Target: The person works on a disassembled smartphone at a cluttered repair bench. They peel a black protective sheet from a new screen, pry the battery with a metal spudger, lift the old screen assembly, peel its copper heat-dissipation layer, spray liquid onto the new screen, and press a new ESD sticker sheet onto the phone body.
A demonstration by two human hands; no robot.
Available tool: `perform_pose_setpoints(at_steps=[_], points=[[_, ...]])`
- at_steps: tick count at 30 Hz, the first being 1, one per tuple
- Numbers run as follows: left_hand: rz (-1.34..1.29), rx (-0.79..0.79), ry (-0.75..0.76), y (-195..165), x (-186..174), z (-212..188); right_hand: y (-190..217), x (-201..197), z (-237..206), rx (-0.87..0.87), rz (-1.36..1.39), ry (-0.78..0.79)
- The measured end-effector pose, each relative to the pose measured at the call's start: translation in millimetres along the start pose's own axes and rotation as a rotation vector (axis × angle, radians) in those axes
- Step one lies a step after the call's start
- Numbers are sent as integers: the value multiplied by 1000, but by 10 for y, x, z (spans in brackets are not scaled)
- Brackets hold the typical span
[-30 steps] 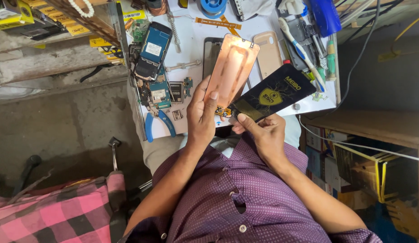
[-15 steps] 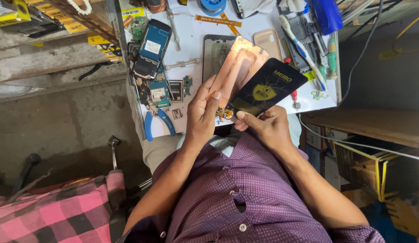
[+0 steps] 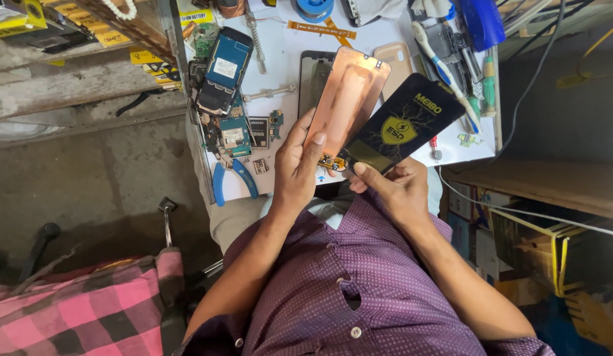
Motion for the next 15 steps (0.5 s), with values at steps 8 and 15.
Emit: perform_pose_setpoints(at_steps=[8,15], points=[[-28,-28,1,-15,21,1,-76,-36,-36,33,8,0],[35,-18,-7,-14,19,-18,-149,20,-3,74,16,7]])
Point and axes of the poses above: each hand's wrist, its own z-axis towards the middle knuckle, its own x-axis out of the palm, y = z × x, the point moved 2 cm from there along z, towards the middle knuckle, and after that the axes turned 12 degrees about y, right-handed, at the moved point
